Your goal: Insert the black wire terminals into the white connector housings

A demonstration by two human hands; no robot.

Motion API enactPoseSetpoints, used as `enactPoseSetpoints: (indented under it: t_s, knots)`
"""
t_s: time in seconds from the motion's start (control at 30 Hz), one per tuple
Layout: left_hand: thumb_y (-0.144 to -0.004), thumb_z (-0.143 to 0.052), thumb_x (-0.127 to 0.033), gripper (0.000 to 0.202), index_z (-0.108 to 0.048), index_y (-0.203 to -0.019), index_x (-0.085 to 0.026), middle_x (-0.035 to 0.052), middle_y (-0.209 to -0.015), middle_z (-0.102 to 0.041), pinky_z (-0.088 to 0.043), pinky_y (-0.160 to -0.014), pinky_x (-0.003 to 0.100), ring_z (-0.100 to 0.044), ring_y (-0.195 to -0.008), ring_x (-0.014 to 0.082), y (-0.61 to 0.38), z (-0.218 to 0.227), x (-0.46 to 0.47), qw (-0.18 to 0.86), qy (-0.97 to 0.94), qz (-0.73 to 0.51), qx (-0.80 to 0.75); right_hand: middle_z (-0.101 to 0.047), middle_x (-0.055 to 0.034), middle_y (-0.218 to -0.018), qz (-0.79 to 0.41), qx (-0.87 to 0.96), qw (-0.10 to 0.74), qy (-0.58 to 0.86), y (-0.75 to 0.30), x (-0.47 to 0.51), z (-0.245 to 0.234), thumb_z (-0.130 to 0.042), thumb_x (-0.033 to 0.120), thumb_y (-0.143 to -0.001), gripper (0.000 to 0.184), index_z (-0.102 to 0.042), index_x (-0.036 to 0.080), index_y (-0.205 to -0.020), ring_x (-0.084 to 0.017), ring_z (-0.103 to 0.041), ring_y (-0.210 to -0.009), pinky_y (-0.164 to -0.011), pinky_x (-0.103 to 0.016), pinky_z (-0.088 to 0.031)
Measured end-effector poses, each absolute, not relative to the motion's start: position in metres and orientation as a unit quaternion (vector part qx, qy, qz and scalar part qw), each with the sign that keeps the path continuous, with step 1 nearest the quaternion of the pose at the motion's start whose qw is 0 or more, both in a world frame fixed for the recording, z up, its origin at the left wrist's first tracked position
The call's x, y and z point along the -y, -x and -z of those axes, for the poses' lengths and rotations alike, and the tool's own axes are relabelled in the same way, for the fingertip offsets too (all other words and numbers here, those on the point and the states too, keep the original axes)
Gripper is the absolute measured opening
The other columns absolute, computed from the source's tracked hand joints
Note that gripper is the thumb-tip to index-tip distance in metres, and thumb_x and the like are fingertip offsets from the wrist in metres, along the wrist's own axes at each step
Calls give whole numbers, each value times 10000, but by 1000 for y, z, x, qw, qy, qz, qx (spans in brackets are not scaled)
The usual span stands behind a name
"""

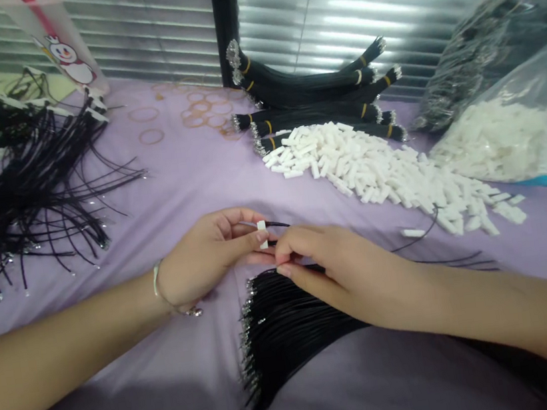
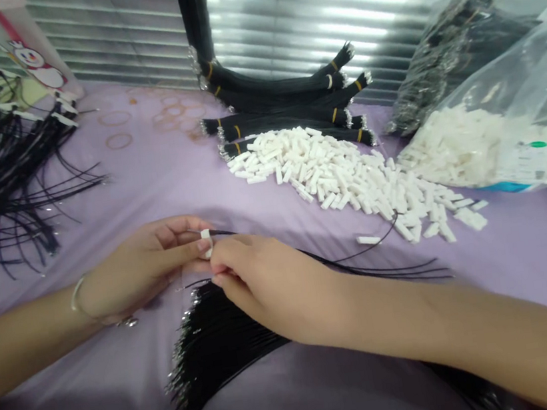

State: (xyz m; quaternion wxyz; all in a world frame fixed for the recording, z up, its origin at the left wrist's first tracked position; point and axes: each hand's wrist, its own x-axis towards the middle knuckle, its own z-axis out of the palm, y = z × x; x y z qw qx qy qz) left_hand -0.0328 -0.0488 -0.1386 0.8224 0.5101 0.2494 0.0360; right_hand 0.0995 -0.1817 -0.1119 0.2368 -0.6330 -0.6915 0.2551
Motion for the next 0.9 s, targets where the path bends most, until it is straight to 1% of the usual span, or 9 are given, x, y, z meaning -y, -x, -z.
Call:
enactPoseSetpoints:
  t_s: [0.1, 0.23, 0.4, 0.5, 0.6, 0.73, 0.83, 0.9]
  knots:
    - [-825, -576, -114, 54, -551, -871, -127, 23, -795, -680, -546, -743, 212, -666, -745, 113, 32, 138, 49, 823, -505, -42, -256, -604, 11, -885, -268, 687, 272, 618, -102, 183, 109, -456, 142, -889, 115, -570, 151, -879, -75, -536, -814, -746, -188, -402]
    - [-819, -592, -123, 83, -563, -896, -133, 22, -792, -689, -546, -714, 177, -674, -753, 115, 32, 136, 49, 812, -515, -41, -272, -616, 4, -845, -275, 654, 294, 640, -103, 184, 107, -431, 168, -895, 159, -584, 143, -927, -82, -548, -763, -694, -198, -409]
    - [-834, -569, -109, 64, -554, -895, -123, 34, -795, -695, -552, -726, 188, -677, -756, 123, 32, 132, 50, 810, -516, -38, -276, -613, 19, -769, -283, 634, 313, 648, -104, 184, 106, -486, 124, -825, 111, -595, 144, -833, -73, -551, -694, -639, -185, -401]
    - [-836, -570, -107, 74, -558, -906, -127, 34, -806, -696, -554, -713, 185, -677, -760, 123, 32, 131, 50, 811, -514, -39, -276, -600, 19, -754, -274, 637, 324, 643, -105, 184, 106, -475, 136, -834, 106, -580, 141, -828, -68, -536, -673, -623, -181, -393]
    - [-833, -584, -132, 84, -563, -915, -130, 46, -858, -697, -559, -722, 211, -676, -764, 128, 32, 132, 50, 813, -516, -32, -270, -546, 38, -689, -240, 637, 333, 653, -108, 185, 108, -479, 166, -839, 59, -524, 148, -805, -57, -474, -591, -565, -184, -355]
    - [-823, -601, -143, 110, -538, -913, -136, 62, -901, -697, -556, -734, 228, -681, -763, 138, 33, 133, 49, 811, -519, -27, -270, -488, 48, -628, -211, 634, 299, 681, -112, 183, 114, -469, 183, -845, 90, -473, 158, -758, -58, -410, -541, -522, -196, -297]
    - [-822, -601, -132, 122, -518, -910, -134, 76, -924, -696, -551, -735, 218, -682, -768, 139, 32, 132, 50, 812, -517, -20, -270, -495, 29, -642, -196, 643, 256, 694, -113, 180, 118, -432, 175, -860, 117, -495, 150, -764, -71, -419, -568, -534, -211, -285]
    - [-822, -595, -118, 123, -502, -902, -132, 79, -922, -695, -550, -738, 219, -682, -767, 140, 32, 132, 50, 813, -512, -15, -277, -512, 19, -665, -191, 649, 233, 698, -112, 179, 119, -441, 177, -854, 109, -511, 148, -776, -78, -428, -587, -551, -220, -287]
